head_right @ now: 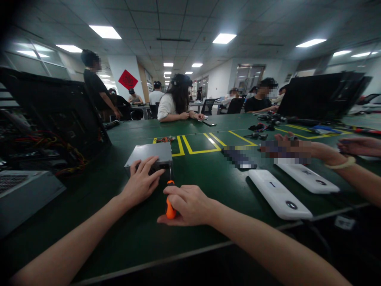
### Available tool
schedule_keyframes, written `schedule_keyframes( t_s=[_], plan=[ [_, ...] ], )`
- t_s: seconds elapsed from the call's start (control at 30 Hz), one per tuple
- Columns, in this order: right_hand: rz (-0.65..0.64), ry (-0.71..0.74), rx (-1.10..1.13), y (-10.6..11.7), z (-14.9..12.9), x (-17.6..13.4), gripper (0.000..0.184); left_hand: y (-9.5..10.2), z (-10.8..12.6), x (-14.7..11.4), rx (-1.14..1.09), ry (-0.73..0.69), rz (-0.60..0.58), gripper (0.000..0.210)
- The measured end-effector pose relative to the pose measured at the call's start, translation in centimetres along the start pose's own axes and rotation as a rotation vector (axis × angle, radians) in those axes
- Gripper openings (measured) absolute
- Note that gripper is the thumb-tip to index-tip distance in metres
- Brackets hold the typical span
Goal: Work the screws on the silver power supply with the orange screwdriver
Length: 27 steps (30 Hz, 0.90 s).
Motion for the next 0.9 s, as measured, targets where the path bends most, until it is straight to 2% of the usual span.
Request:
schedule_keyframes(
  t_s=[0.1, 0.2, 0.4, 0.5, 0.63, 0.73, 0.9],
  plan=[
    [-0.039, 0.001, 0.036, 0.06, -0.02, 0.01, 0.037, -0.04, 0.16, 0.0, -0.003, -0.024, -0.007, 0.036],
    [-0.092, 0.055, -0.019, 0.1, -0.3, 0.17, 0.035, -0.11, 0.28, 0.06, -0.001, -0.032, -0.004, 0.038],
    [0.054, 0.013, -0.048, -0.05, -0.06, 0.0, 0.034, -0.19, 0.41, 0.16, 0.015, -0.029, -0.019, 0.043],
    [0.013, -0.012, -0.006, -0.09, 0.01, -0.1, 0.038, -0.28, 0.45, 0.18, 0.027, -0.02, -0.021, 0.045],
    [-0.076, 0.059, -0.05, 0.17, -0.42, 0.22, 0.035, -0.48, 0.5, 0.21, 0.051, -0.004, -0.014, 0.045],
    [-0.037, 0.072, -0.075, 0.39, -0.56, 0.43, 0.03, -0.59, 0.55, 0.22, 0.065, -0.005, -0.019, 0.045],
    [0.024, 0.004, -0.028, 0.4, -0.19, 0.24, 0.039, -0.6, 0.58, 0.22, 0.056, -0.01, -0.023, 0.046]
  ],
)
Point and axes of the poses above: each hand's wrist, its own x-axis towards the middle knuckle, its own y-axis out of the back of the hand, z = x × y, the point moved 3 cm from there along x, towards the middle knuckle, and after that the axes turned 10 degrees about -y, right-handed, at the moved point
